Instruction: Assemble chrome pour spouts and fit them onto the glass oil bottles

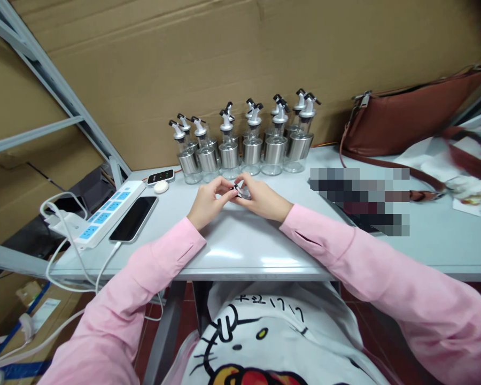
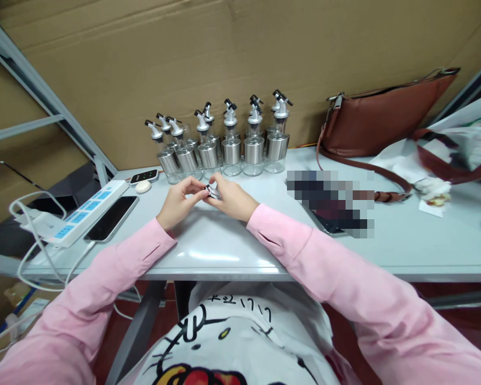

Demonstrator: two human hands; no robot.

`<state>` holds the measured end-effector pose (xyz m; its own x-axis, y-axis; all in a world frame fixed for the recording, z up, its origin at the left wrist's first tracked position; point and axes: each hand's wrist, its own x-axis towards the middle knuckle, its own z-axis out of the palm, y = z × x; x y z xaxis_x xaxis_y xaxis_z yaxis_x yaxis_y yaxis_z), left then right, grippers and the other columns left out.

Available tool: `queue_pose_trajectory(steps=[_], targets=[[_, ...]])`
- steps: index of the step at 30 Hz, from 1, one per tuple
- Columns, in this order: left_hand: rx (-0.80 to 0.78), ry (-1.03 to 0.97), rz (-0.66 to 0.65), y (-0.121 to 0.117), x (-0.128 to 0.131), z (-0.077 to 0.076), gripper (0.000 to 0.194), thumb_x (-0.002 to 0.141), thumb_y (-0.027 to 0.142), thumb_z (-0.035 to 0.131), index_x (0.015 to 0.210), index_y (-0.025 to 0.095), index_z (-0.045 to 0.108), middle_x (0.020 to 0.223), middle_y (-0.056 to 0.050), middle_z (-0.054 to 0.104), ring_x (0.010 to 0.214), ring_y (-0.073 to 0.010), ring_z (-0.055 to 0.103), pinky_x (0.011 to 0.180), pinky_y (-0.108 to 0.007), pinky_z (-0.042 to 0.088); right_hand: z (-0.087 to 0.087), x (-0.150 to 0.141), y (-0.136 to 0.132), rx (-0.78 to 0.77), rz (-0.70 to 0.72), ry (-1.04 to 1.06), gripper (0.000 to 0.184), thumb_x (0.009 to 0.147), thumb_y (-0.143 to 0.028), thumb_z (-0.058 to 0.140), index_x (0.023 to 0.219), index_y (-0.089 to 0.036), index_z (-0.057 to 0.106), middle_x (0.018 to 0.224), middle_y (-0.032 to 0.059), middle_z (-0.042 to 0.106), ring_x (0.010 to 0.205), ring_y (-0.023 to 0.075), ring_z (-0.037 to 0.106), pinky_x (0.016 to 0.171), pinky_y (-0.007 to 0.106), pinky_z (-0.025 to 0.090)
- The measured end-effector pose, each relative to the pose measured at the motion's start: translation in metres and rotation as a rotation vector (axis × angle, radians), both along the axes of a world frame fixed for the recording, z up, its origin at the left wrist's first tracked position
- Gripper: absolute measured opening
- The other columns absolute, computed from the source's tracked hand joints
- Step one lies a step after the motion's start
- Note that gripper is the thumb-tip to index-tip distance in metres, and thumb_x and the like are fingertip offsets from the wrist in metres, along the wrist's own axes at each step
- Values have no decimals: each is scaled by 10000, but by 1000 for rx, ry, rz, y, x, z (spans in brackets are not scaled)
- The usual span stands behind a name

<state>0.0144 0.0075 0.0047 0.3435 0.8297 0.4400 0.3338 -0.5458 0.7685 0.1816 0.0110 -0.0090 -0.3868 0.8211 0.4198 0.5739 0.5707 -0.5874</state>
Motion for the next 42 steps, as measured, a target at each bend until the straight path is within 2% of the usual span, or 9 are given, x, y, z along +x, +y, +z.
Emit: queue_pose_trajectory(steps=[13,19,26,35,42], targets=[[-50,65,-69,5,-2,-4,134,758,260,627,777,160,540,747,-15,662,702,-149,648,675,-257,482,-1,1,-1,-44,22,-137,371,804,-313,582,1103,-138,452,843,94,645,745,219,606,668,285,401],[-19,-6,-22,1,-1,-2,131,765,263,634,783,152,567,785,-29,675,777,-162,658,699,-255,481,0,0,-1,-29,-12,-79,389,803,-346,574,1109,-141,452,779,65,625,685,206,584,634,276,391],[17,-102,24,0,1,-3,144,751,275,655,769,150,586,773,-28,680,763,-161,660,712,-265,499,0,-1,0,-14,-20,-17,372,806,-362,559,1092,-151,453,770,44,605,661,183,566,628,268,389],[-29,-94,10,0,1,-1,149,737,273,668,776,149,597,753,-25,690,743,-160,668,691,-254,502,-2,0,0,5,-13,-38,384,802,-349,561,1110,-153,441,826,60,626,708,193,583,646,270,394],[-54,-87,-3,1,0,-2,157,743,269,668,825,155,600,756,-25,709,738,-165,681,697,-258,506,-1,0,0,15,-8,-34,366,798,-334,564,1096,-158,445,794,48,614,687,185,570,640,270,398]])
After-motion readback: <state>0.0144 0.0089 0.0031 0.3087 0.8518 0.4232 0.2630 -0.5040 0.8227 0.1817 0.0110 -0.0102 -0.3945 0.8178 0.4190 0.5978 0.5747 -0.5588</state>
